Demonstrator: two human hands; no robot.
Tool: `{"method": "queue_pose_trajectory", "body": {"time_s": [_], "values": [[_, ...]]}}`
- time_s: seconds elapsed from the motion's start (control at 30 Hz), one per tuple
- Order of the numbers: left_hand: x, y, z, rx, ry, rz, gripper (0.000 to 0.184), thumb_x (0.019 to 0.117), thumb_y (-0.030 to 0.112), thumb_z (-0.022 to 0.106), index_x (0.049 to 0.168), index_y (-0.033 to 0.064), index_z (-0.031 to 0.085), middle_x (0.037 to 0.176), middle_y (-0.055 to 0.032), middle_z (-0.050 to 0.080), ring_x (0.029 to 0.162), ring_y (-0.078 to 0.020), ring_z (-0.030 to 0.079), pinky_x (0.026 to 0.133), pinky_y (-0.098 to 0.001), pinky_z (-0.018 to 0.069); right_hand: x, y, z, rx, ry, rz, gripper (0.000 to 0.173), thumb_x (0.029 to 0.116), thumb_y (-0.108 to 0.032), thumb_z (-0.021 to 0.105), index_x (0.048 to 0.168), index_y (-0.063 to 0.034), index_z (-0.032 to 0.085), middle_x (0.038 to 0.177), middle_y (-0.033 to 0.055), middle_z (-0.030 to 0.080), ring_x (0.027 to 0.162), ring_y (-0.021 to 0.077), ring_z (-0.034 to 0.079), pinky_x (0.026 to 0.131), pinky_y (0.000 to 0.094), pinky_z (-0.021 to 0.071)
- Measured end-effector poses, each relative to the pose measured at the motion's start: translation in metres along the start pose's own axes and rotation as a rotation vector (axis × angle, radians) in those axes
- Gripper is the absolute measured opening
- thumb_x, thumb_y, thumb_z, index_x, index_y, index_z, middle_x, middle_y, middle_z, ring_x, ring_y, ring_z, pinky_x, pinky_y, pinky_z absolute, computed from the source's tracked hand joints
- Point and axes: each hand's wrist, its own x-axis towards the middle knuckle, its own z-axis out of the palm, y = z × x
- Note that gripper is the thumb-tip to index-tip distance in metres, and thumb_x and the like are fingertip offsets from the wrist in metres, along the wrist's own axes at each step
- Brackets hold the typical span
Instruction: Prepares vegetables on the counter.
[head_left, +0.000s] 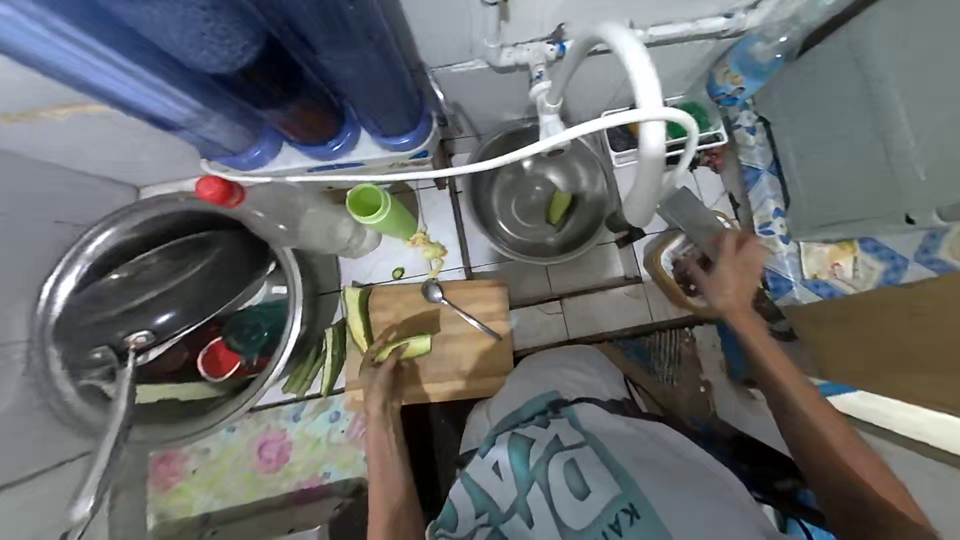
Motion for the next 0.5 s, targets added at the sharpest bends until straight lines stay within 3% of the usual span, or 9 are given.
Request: {"method": "queue_pose_trajectory", "body": {"time_s": [0.07,0.17,0.27,0.37,0.4,0.5], "values": [[0.0,0.005,0.01,-0.057,-0.02,-0.071,0.03,0.0956,-0.002,0.059,0.125,-0.0028,0.052,0.082,-0.0051,0.067,0.057,-0.0073,0.063,0.053,-0.0219,0.0562,0.002,0.044,-0.002,-0.08,-0.043,0.099,0.087,0.0853,-0.043,0.081,0.148,0.0038,0.044,0.147,0.0454,0.035,0.134,0.066,0.037,0.104,0.077,0.0357],[0.001,0.016,0.026,-0.039,-0.048,-0.105,0.038,0.0955,-0.001,0.063,0.132,-0.004,0.05,0.09,-0.0092,0.065,0.063,-0.01,0.062,0.057,-0.0243,0.0561,0.005,0.063,0.001,-0.129,-0.15,0.111,0.097,0.0893,-0.047,0.077,0.158,0.0034,0.029,0.149,0.048,0.031,0.136,0.0685,0.034,0.106,0.0781,0.0338],[0.006,0.024,0.038,-0.106,-0.041,-0.202,0.033,0.0969,0.0,0.063,0.128,-0.0016,0.053,0.09,-0.0109,0.065,0.065,-0.0133,0.064,0.058,-0.0268,0.0574,0.014,0.074,0.009,-0.104,-0.181,0.068,0.091,0.0912,-0.033,0.078,0.159,0.0017,0.029,0.151,0.0467,0.032,0.138,0.0655,0.036,0.11,0.0756,0.0323],[0.009,0.024,0.043,-0.414,-0.102,-0.305,0.029,0.1016,0.003,0.052,0.13,0.0008,0.046,0.101,-0.0161,0.064,0.084,-0.0249,0.068,0.079,-0.0425,0.0613,0.024,0.092,0.006,-0.045,-0.217,-0.026,0.079,0.0924,-0.018,0.075,0.157,0.0009,0.034,0.151,0.0441,0.035,0.137,0.0636,0.038,0.112,0.0744,0.0322],[0.008,0.024,0.045,-0.499,-0.098,-0.308,0.029,0.1014,0.003,0.051,0.129,0.0008,0.046,0.103,-0.0174,0.064,0.086,-0.0271,0.068,0.081,-0.045,0.0609,0.024,0.093,0.004,-0.061,-0.232,-0.052,0.074,0.0939,-0.016,0.073,0.156,0.0025,0.036,0.15,0.0446,0.036,0.136,0.0642,0.04,0.109,0.0757,0.0334],[0.0,0.022,0.051,-0.486,-0.044,-0.274,0.03,0.1,0.0,0.054,0.129,0.0031,0.047,0.097,-0.014,0.065,0.076,-0.0215,0.069,0.071,-0.0366,0.062,0.007,0.079,-0.007,-0.114,-0.227,-0.053,0.066,0.0985,-0.021,0.063,0.154,0.0038,0.037,0.146,0.0443,0.042,0.13,0.0641,0.046,0.105,0.0768,0.0361]]}}
